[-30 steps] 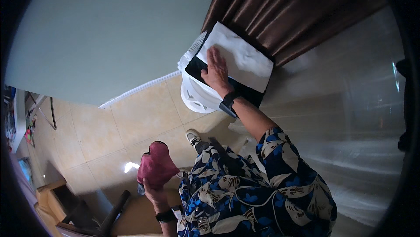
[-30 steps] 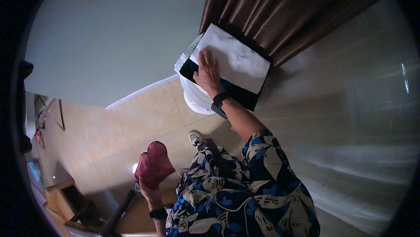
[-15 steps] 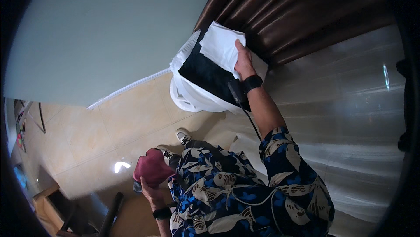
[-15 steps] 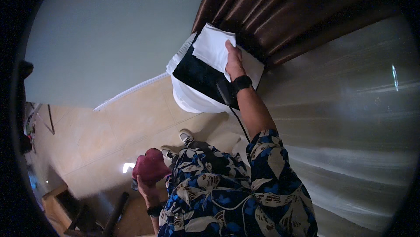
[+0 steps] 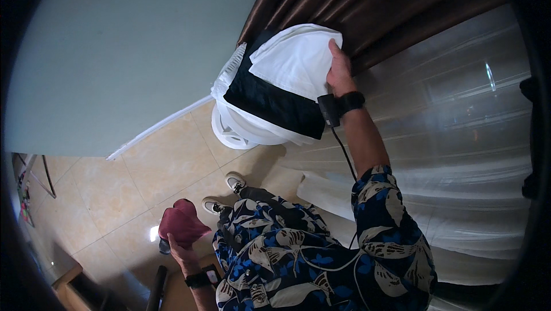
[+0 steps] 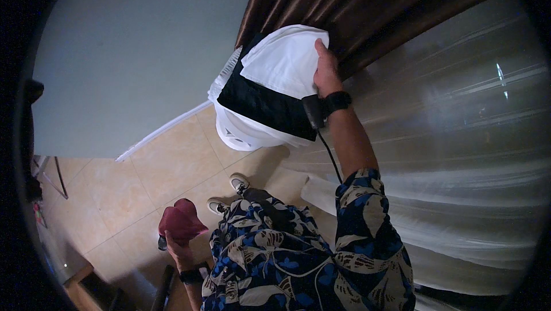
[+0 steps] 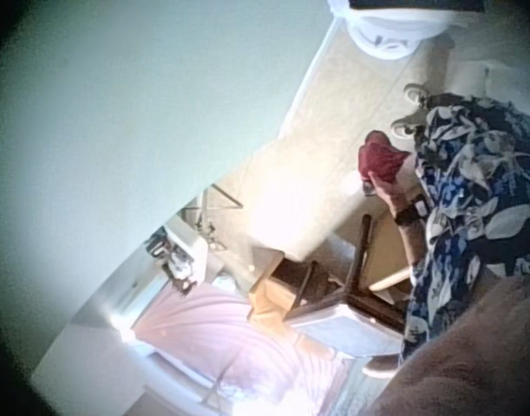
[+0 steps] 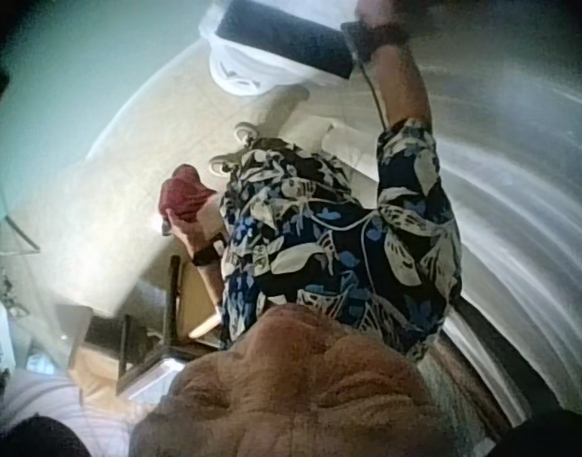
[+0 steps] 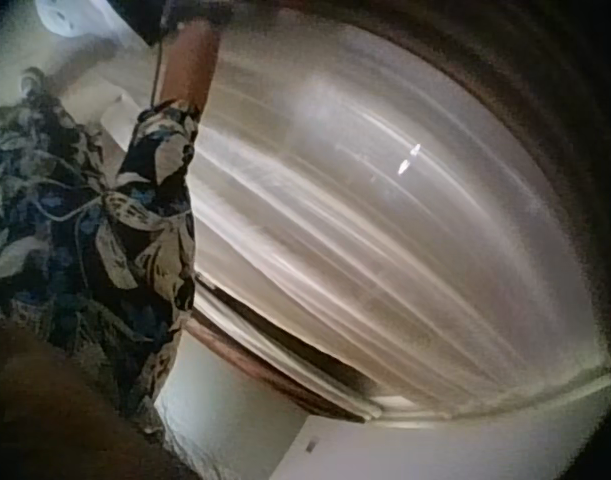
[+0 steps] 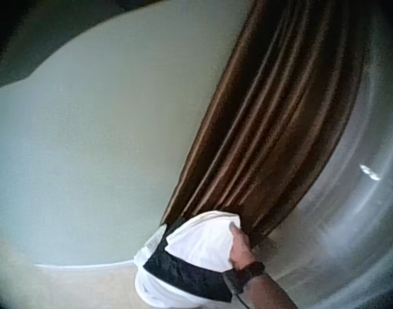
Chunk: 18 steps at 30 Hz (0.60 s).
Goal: The person moves a tan leather armchair around a dining table, then uses a pink cloth to wipe the table surface and the chair. The person also picks up a folded white cloth from a nearby stool and places it on a white desk.
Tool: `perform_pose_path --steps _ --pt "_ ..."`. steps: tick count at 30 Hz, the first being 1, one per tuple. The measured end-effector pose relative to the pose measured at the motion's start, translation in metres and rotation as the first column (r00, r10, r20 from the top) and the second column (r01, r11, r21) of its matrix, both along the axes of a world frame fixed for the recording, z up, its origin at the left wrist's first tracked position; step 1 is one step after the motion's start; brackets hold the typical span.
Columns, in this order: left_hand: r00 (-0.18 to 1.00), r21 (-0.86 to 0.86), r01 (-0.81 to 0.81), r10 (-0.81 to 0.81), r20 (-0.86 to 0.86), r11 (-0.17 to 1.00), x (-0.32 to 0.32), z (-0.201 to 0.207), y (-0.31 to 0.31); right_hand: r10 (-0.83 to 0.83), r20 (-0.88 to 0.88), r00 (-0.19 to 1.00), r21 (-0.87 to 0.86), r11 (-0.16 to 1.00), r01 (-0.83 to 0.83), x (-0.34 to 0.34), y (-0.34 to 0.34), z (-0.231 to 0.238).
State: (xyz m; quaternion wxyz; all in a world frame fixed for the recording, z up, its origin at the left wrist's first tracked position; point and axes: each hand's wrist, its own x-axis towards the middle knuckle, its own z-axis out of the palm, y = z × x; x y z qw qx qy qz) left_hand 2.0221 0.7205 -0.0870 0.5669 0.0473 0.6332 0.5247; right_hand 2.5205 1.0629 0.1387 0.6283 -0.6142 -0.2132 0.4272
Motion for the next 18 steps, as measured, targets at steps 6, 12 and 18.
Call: perform_pose_path --steps 6,12,18 --pt "0.998 0.009 -0.028 0.029 -0.056 1.0 -0.018 -0.022 -0.019 0.67 0.718 0.188 -0.471 0.667 -0.577 -0.042 -0.017 -0.037" --pt "0.467 -0.035 0.499 -0.303 -0.83 0.866 -0.003 -0.026 -0.04 0.43 0.901 0.063 -0.418 0.897 -0.142 0.06 -0.002 -0.085" --pt "0.988 0.02 -0.006 0.009 -0.155 1.0 0.025 0.02 -0.019 0.606 0.749 0.268 -0.624 0.781 -0.022 0.113 -0.007 -0.112"
